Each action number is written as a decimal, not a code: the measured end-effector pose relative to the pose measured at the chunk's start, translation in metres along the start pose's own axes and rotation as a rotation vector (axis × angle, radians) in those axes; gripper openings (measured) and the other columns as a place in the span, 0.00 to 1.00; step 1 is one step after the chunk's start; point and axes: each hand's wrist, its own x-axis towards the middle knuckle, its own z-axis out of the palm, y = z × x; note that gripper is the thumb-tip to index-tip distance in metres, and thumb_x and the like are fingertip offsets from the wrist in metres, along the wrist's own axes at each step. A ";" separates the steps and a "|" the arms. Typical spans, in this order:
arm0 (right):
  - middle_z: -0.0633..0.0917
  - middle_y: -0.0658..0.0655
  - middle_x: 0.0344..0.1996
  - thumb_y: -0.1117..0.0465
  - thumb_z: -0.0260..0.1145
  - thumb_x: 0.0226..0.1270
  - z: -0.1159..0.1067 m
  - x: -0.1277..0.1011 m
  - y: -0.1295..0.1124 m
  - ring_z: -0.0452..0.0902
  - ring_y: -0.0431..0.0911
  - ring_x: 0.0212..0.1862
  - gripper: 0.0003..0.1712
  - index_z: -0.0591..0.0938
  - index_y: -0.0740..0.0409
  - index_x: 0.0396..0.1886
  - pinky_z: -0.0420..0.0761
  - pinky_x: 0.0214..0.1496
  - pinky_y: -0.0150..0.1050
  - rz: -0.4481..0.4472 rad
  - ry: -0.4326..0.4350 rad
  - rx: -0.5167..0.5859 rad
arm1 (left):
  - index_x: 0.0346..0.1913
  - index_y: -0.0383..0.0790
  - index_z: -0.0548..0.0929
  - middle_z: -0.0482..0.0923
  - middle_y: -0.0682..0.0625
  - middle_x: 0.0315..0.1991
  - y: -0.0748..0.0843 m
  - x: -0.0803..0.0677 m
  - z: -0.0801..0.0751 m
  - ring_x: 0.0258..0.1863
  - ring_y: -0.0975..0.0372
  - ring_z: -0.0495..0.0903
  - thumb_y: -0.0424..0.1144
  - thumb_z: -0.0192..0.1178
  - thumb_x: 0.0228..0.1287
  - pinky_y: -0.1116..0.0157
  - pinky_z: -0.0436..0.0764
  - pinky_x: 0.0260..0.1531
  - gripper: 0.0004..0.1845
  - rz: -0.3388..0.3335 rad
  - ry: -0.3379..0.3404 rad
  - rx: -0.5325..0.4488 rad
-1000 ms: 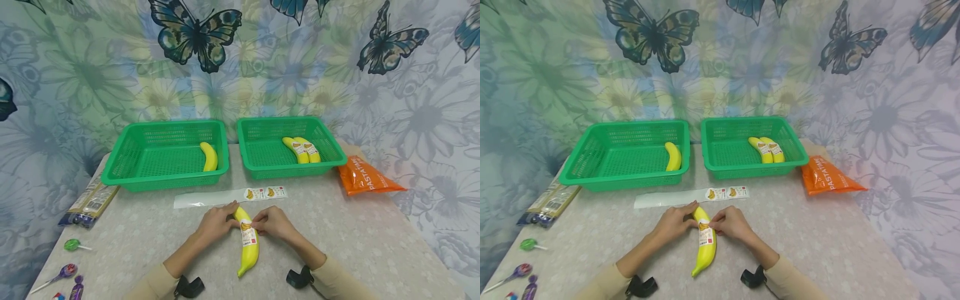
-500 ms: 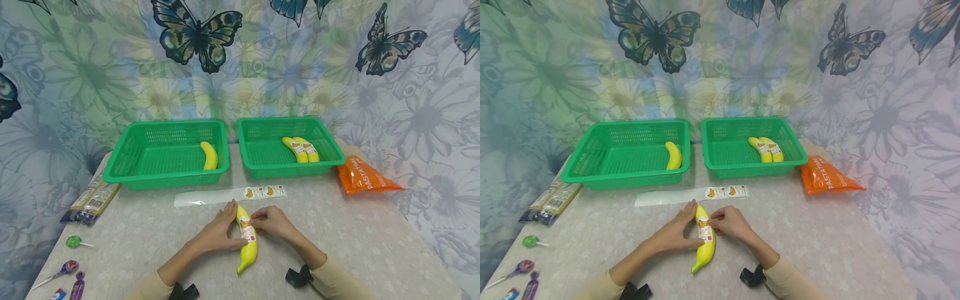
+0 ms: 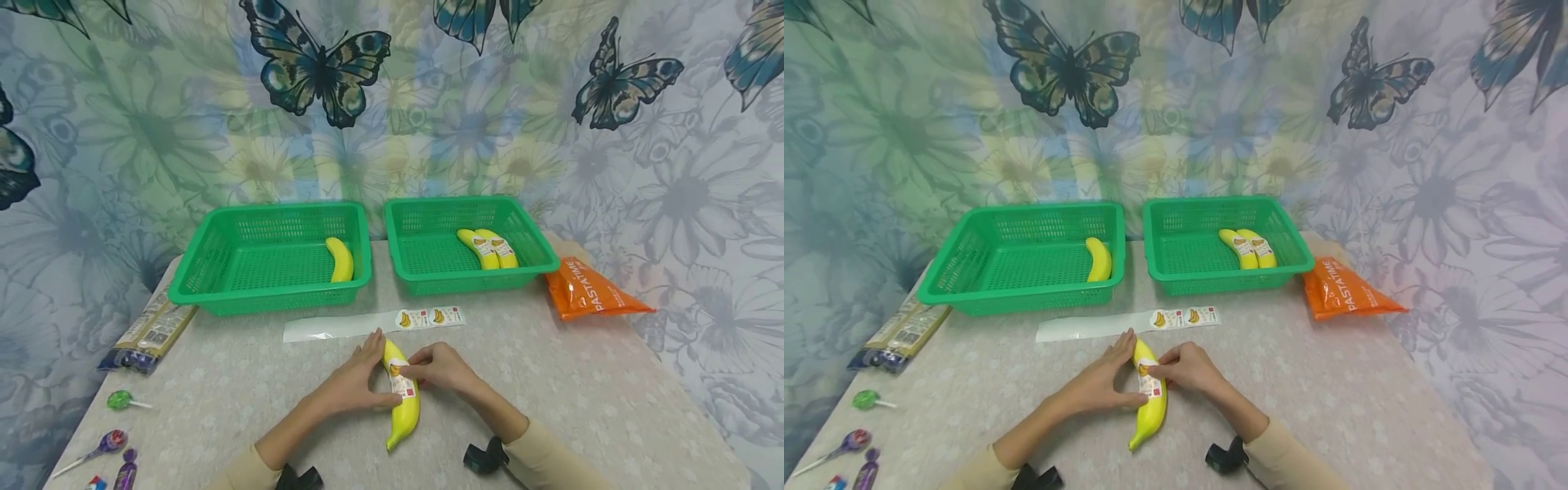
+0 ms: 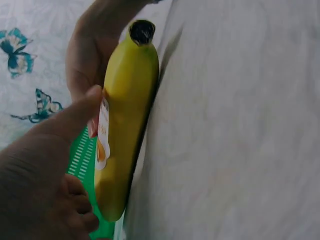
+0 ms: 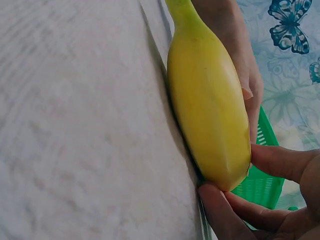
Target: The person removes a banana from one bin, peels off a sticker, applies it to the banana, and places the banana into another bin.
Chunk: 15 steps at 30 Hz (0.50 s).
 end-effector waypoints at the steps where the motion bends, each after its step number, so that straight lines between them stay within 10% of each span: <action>1: 0.88 0.54 0.29 0.51 0.74 0.56 0.000 0.000 0.000 0.82 0.42 0.27 0.21 0.86 0.66 0.40 0.83 0.30 0.35 0.002 0.002 0.005 | 0.77 0.33 0.48 0.38 0.41 0.79 0.002 0.001 -0.003 0.79 0.53 0.40 0.65 0.68 0.50 0.48 0.48 0.77 0.62 0.003 0.000 0.001; 15: 0.89 0.57 0.30 0.53 0.76 0.54 0.001 0.000 0.001 0.84 0.42 0.28 0.23 0.86 0.69 0.40 0.86 0.31 0.37 -0.003 -0.008 0.097 | 0.78 0.40 0.40 0.37 0.45 0.80 0.018 0.079 -0.034 0.79 0.51 0.43 0.60 0.65 0.58 0.47 0.55 0.75 0.58 -0.024 0.190 -0.113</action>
